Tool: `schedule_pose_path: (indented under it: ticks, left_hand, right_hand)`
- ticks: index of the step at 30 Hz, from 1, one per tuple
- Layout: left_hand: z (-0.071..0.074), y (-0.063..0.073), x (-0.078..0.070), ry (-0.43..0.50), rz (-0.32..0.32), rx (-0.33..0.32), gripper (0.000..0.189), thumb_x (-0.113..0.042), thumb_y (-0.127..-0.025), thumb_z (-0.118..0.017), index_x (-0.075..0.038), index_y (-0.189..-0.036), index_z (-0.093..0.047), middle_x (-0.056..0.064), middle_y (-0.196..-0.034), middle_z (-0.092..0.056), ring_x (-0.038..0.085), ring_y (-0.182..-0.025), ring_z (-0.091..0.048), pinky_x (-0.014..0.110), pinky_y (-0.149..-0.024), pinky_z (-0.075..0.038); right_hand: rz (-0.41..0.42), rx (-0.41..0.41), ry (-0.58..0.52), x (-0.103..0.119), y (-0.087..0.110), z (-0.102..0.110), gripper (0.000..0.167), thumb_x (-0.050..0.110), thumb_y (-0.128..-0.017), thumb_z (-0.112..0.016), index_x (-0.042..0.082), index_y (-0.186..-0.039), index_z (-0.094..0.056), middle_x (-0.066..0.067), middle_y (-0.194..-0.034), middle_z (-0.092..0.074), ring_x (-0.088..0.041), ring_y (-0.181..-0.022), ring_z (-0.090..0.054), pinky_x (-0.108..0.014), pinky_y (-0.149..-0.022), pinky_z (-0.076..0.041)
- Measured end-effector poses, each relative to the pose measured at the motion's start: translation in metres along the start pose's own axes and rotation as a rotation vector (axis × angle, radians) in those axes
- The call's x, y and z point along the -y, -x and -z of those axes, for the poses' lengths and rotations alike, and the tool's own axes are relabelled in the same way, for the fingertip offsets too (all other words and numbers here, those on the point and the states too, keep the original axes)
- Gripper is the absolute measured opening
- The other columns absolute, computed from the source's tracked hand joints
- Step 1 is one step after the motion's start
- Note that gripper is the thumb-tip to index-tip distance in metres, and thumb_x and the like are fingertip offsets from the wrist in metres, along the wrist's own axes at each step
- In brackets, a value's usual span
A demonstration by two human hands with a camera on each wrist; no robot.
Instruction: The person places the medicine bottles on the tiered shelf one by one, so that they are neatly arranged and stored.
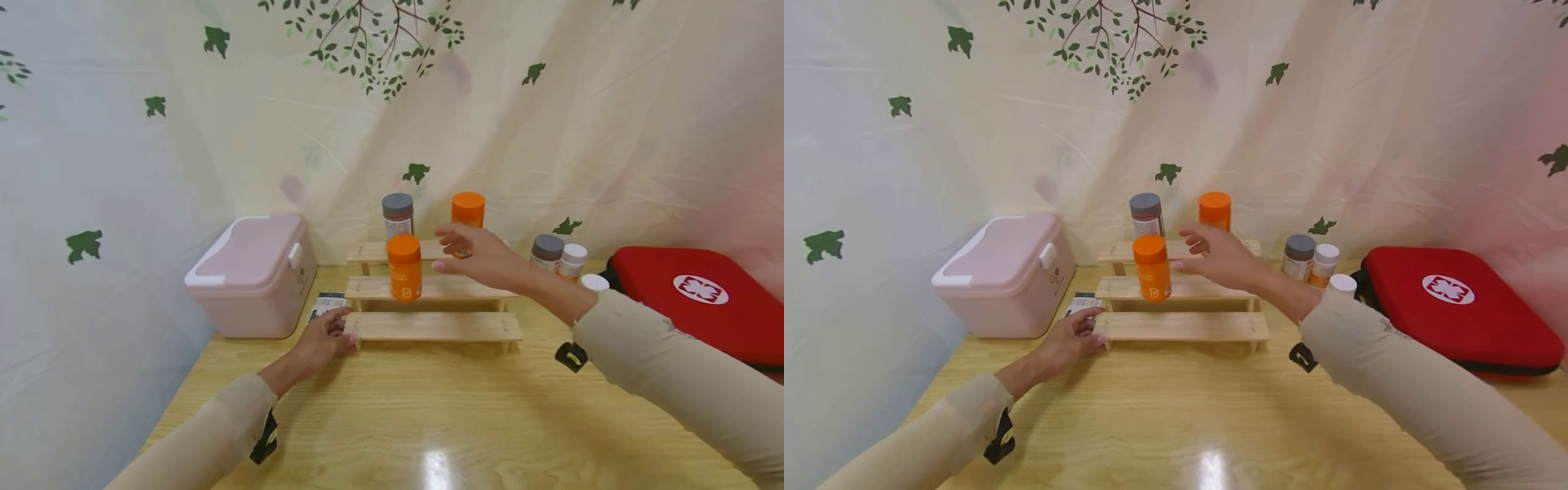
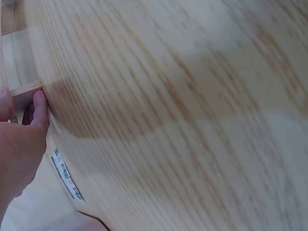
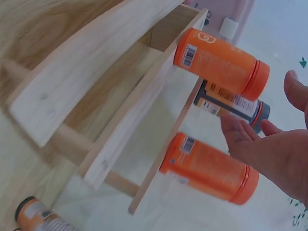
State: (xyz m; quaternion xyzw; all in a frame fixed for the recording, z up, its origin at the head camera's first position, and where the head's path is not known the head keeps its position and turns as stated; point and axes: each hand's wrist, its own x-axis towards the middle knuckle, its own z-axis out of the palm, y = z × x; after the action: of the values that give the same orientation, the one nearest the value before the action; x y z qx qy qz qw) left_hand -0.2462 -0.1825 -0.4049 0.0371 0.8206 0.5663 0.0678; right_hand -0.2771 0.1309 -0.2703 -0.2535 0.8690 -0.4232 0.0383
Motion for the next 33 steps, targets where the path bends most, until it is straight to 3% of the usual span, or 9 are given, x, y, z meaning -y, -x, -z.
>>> schedule_pose_path:
  ticks: [8,16,18,22,25,33]
  left_hand:
    - [0.001,0.001,0.000,-0.027,0.014,0.004,0.056,0.001,-0.090,-0.065,0.001,-0.141,-0.042,0.020,-0.113,-0.061,0.018,-0.090,-0.059,0.023,-0.073,-0.052]
    - [0.001,-0.002,0.001,-0.008,-0.003,0.026,0.057,0.001,-0.090,-0.064,0.002,-0.142,-0.041,0.020,-0.112,-0.061,0.018,-0.090,-0.062,0.025,-0.074,-0.054]
    - [0.001,-0.001,0.001,-0.002,0.000,0.023,0.057,0.002,-0.089,-0.064,0.001,-0.142,-0.041,0.020,-0.112,-0.061,0.018,-0.089,-0.062,0.025,-0.073,-0.054]
    - [0.001,-0.001,-0.001,-0.006,0.004,0.028,0.057,0.002,-0.090,-0.063,0.002,-0.142,-0.040,0.021,-0.114,-0.060,0.019,-0.092,-0.061,0.027,-0.076,-0.055]
    - [0.001,-0.001,-0.003,-0.003,-0.002,0.032,0.056,0.003,-0.090,-0.063,0.003,-0.142,-0.040,0.023,-0.115,-0.059,0.019,-0.093,-0.061,0.029,-0.077,-0.055]
    - [0.000,0.000,-0.004,0.009,0.015,0.011,0.056,0.004,-0.090,-0.063,0.002,-0.141,-0.041,0.021,-0.112,-0.059,0.017,-0.089,-0.060,0.028,-0.075,-0.056]
  right_hand:
    - [0.003,-0.058,0.076,-0.019,0.060,0.036,0.053,0.031,-0.093,-0.064,0.004,-0.136,-0.048,-0.014,-0.132,-0.054,-0.029,-0.121,-0.051,-0.049,-0.098,-0.046]
    - [-0.144,-0.124,0.222,-0.057,0.110,0.067,0.051,0.035,-0.093,-0.064,0.007,-0.134,-0.050,-0.016,-0.129,-0.055,-0.033,-0.117,-0.051,-0.049,-0.089,-0.051]
    - [-0.176,-0.133,0.239,-0.065,0.118,0.072,0.053,0.036,-0.093,-0.063,0.006,-0.135,-0.049,-0.020,-0.129,-0.055,-0.036,-0.116,-0.051,-0.049,-0.086,-0.053]
    - [-0.225,-0.143,0.246,-0.082,0.133,0.079,0.054,0.036,-0.093,-0.063,0.005,-0.135,-0.048,-0.022,-0.128,-0.054,-0.040,-0.114,-0.051,-0.033,-0.078,-0.056]
    - [-0.240,-0.145,0.249,-0.091,0.141,0.084,0.054,0.036,-0.094,-0.063,0.005,-0.135,-0.047,-0.020,-0.126,-0.055,-0.041,-0.112,-0.052,-0.020,-0.072,-0.052]
    - [-0.270,-0.123,0.267,-0.102,0.146,0.088,0.061,0.037,-0.094,-0.062,0.002,-0.140,-0.043,-0.022,-0.122,-0.057,-0.040,-0.110,-0.052,-0.020,-0.071,-0.051]
